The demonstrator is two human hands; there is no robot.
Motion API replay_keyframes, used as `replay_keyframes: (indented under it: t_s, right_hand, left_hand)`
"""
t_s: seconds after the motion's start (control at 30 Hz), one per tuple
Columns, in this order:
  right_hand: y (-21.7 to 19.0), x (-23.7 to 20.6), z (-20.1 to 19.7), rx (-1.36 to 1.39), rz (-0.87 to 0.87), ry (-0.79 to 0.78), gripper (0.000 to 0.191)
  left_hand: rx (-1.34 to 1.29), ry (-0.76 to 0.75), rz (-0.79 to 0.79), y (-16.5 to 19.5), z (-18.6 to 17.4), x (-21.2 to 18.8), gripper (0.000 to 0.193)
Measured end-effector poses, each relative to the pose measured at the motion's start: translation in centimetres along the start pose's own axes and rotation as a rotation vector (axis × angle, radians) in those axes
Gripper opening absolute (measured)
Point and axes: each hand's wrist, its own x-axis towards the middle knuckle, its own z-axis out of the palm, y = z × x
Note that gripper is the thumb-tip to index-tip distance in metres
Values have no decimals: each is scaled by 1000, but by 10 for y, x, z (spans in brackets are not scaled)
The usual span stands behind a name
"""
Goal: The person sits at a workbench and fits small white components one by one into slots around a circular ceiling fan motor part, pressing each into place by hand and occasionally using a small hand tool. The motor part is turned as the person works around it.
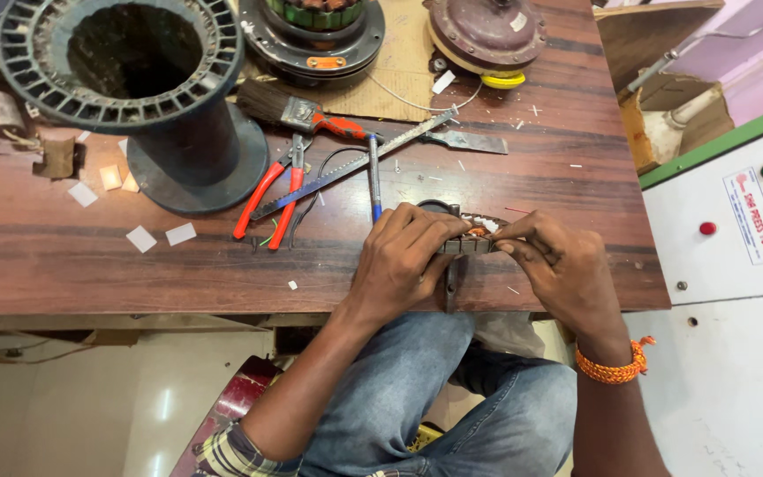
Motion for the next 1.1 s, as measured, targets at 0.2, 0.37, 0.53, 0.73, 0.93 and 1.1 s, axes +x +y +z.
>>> replay_keyframes:
  t_s: [0.2,0.37,0.53,0.73,0.93,1.1]
  right_hand:
    - [-5,-9,-17,-112,-124,40,12]
    - [-10,-9,-20,-117,-157,47,11]
    - [-11,1,-17,-167,-182,100,10]
    - [-5,43,-3,-257,-306,83,9]
    - [-2,63,3,-406,-316,52,24]
    - [-8,57,4,-374,-206,62,28]
  left_hand:
    - [10,6,-1,2,1,2,48]
    - [3,-6,-13,3,2,1,49]
    - [15,0,-10,2,3,0,49]
    - [-38,19,-5,6,-3,6,40]
    - [-125,-185,-552,4,-2,38,31]
    - [-446,-459,-606,-28,3,59,26]
